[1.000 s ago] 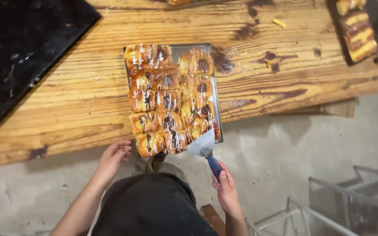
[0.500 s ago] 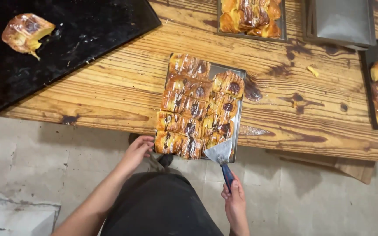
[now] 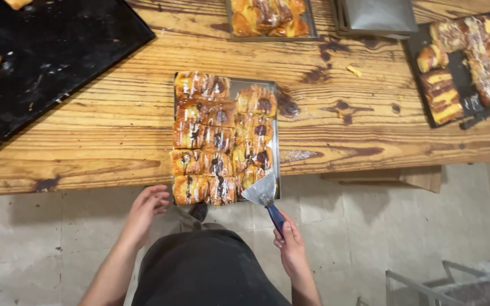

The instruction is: Transferring baked pastries from a large baking sheet to smaller trays using a spatula and hands

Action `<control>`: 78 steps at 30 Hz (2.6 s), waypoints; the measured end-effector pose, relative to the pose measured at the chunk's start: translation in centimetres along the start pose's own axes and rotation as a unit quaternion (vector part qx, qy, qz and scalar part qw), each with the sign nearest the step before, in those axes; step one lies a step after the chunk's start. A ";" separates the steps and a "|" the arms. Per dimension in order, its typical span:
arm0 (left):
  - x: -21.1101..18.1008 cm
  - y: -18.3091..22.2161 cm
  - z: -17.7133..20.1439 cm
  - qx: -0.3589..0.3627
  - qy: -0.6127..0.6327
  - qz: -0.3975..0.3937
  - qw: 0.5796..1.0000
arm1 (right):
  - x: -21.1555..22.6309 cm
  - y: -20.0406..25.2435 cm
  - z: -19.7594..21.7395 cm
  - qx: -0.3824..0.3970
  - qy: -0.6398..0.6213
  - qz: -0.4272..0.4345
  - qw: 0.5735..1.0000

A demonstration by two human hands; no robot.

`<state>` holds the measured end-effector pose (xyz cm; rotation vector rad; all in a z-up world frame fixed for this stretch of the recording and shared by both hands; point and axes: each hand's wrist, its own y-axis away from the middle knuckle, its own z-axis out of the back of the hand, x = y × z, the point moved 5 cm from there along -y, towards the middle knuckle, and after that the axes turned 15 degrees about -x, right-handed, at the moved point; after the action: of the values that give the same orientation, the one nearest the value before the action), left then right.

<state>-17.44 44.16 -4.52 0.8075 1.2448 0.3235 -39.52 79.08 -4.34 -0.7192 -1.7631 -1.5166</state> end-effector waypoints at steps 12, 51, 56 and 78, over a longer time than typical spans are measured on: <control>1.7 -3.1 2.4 0.033 -0.014 -0.090 0.995 | -0.1 2.7 -0.7 -0.003 0.052 -0.004 0.999; -2.9 0.9 -4.9 -0.019 -0.135 -0.129 0.982 | 4.2 -0.2 -3.2 0.033 0.253 0.091 0.963; -2.9 -0.1 -5.4 -0.020 -0.096 -0.104 0.990 | 5.0 0.1 -4.4 0.040 0.272 0.083 0.958; -4.5 -0.5 -8.4 0.031 0.030 -0.064 0.997 | 0.0 -0.9 -3.0 0.027 0.082 0.008 0.996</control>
<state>-26.77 44.10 -2.46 0.7721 1.3612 0.2081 -39.75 75.96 -4.64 -0.5637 -1.6646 -1.4670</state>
